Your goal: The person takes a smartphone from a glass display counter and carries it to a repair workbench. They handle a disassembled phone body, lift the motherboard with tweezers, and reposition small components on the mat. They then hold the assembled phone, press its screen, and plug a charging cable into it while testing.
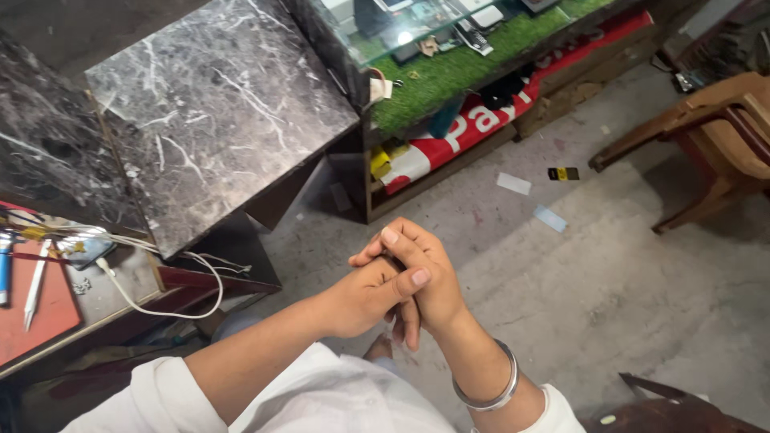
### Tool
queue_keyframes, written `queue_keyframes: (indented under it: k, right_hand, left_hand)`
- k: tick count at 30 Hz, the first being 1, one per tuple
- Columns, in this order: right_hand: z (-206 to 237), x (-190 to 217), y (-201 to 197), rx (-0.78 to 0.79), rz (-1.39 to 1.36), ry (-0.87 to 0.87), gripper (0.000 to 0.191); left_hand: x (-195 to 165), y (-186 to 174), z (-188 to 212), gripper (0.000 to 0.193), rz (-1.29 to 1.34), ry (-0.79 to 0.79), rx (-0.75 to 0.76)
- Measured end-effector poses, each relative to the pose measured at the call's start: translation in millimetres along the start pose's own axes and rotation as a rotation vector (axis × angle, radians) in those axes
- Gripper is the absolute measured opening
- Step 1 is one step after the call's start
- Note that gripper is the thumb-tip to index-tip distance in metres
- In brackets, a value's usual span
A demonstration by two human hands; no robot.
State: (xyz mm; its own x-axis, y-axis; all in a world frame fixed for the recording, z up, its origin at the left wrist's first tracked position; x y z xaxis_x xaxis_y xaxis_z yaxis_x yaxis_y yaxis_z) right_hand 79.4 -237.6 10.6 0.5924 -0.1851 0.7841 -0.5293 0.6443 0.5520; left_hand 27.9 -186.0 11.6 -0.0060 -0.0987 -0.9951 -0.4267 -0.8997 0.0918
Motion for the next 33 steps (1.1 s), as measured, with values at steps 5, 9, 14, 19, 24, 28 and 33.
queue_keyframes:
  k: [5, 9, 14, 19, 24, 28, 33]
  right_hand:
    - [15.6, 14.9, -28.9, -0.014, 0.039, -0.001, 0.021]
    - [17.3, 34.5, -33.3, 0.099, 0.099, -0.094, 0.036]
    - [2.6, 56.1, -50.1, 0.079, 0.125, -0.099, 0.047]
    - [-17.4, 95.1, -103.7, -0.047, 0.218, -0.158, 0.047]
    - [-42.2, 150.9, -165.1, -0.226, 0.277, -0.308, 0.047]
    - [-65.3, 198.7, -208.3, -0.294, 0.2, -0.345, 0.049]
    - [-93.9, 237.9, -269.1, -0.416, 0.424, -0.439, 0.055]
  left_hand:
    - [13.1, 12.7, -25.0, 0.064, 0.014, 0.036, -0.074]
    - [17.4, 1.9, -42.5, 0.048, 0.062, 0.099, -0.187]
    - [4.7, -12.2, -75.3, 0.04, 0.057, 0.239, -0.283]
    - [-8.9, -20.4, -131.8, 0.056, -0.17, 0.367, -0.29]
    - [-20.5, -31.4, -207.8, 0.064, -0.453, 0.51, -0.331]
    - [-28.9, -34.1, -283.9, 0.071, -0.479, 0.502, -0.257]
    - [-27.2, -41.3, -369.2, 0.074, -0.382, 0.562, -0.101]
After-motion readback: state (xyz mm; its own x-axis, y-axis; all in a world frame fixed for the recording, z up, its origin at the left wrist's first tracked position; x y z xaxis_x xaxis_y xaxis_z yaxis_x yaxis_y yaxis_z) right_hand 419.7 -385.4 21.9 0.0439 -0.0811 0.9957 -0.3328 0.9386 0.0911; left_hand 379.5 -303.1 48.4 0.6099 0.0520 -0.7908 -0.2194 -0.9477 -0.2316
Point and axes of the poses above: each hand's wrist, its own z-axis away from the middle knuckle, its own y-axis out of the palm, x = y × z, the point moved 7 cm from there along -z, towards the middle knuckle, and after that the axes turned 12 degrees about y, right-handed, at the moved point
